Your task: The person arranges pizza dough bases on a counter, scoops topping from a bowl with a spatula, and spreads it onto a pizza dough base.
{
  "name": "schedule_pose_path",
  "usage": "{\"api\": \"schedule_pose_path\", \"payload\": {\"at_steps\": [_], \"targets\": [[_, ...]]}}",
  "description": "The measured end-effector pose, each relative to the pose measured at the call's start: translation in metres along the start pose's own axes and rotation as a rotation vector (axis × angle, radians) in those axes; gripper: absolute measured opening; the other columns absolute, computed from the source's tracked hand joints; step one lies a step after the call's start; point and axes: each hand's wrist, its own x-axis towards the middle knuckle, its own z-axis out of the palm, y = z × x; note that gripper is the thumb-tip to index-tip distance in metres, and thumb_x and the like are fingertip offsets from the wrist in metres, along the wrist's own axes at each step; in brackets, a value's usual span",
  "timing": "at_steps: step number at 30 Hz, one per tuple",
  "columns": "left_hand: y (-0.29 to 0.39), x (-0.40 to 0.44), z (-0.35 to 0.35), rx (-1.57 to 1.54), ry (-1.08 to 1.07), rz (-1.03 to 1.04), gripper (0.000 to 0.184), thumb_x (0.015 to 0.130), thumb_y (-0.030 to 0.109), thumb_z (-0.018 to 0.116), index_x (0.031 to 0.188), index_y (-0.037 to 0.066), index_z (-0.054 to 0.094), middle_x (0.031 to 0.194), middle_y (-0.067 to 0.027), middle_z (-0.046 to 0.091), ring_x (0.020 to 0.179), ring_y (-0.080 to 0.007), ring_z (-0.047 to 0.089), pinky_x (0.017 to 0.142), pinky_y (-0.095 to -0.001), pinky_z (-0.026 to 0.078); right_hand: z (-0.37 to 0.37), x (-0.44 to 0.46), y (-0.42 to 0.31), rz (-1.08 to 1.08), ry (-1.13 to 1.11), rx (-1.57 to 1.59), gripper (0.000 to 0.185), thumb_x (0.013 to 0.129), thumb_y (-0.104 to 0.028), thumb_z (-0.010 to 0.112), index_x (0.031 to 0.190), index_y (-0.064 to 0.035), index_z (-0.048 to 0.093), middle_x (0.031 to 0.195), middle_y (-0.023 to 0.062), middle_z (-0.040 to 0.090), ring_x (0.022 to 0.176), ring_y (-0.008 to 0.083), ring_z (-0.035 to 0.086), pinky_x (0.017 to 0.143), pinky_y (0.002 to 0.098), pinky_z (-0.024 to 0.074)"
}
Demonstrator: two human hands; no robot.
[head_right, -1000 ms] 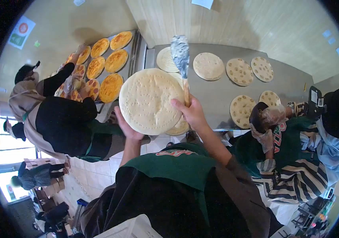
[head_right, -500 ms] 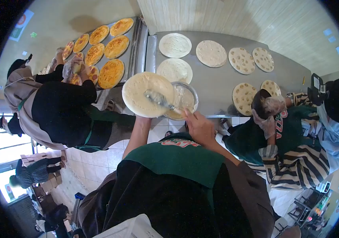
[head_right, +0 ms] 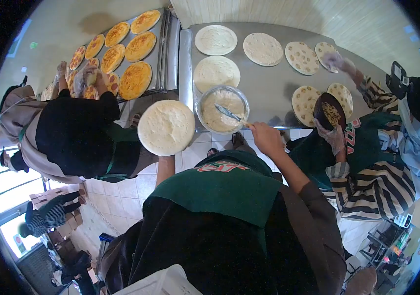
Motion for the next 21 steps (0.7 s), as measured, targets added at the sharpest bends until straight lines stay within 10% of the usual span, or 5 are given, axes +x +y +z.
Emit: {"api": "schedule_pose_path", "payload": {"at_steps": [9,12,18,21], "targets": [[-0.065,0.028,-0.005,-0.008,0.010,0.017,0.070,0.094,0.059,0.038,0.147,0.014,0.035,0.145,-0.0103,0.045,0.131,-0.0320,0.045,0.108,-0.0515,0.037,0.037,-0.012,-0.022,0.114,-0.196,0.066,0.035,0.099,-0.033,0.044,0.094,-0.0039,0.062,0.080,0.0203,0.064,0.076,0.0419,0.063,0.068,0.0526,0.0481],[-0.067,0.029,-0.004,-0.009,0.004,0.011,0.070,0.094,0.059,0.038,0.147,0.014,0.035,0.145,-0.0101,0.045,0.131,-0.0319,0.045,0.108,-0.0515,0.037,0.074,-0.011,0.003,-0.034,-0.095,0.315,0.037,0.099,-0.033,0.042,0.093,-0.0031,0.063,0.068,0.0141,0.062,0.057,0.0323,0.062,0.054,0.0429,0.0477],[-0.040,0.006,0.001,0.012,0.010,-0.012,0.070,0.094,0.059,0.037,0.147,0.014,0.035,0.145,-0.0096,0.044,0.131,-0.0316,0.045,0.109,-0.0514,0.037,0.087,-0.008,0.008,0.453,-0.637,1.385,0.037,0.100,-0.032,0.038,0.094,-0.0038,0.062,0.058,-0.0056,0.043,0.041,0.0024,0.034,0.037,0.0193,0.0250],[-0.016,-0.015,0.003,0.020,0.023,-0.010,0.070,0.094,0.059,0.037,0.147,0.014,0.035,0.145,-0.0094,0.044,0.131,-0.0315,0.044,0.109,-0.0513,0.037,0.093,-0.010,0.013,0.376,-0.581,1.474,0.039,0.101,-0.033,0.037,0.096,-0.0041,0.062,0.058,-0.0052,0.043,0.041,0.0032,0.033,0.037,0.0195,0.0243]]}}
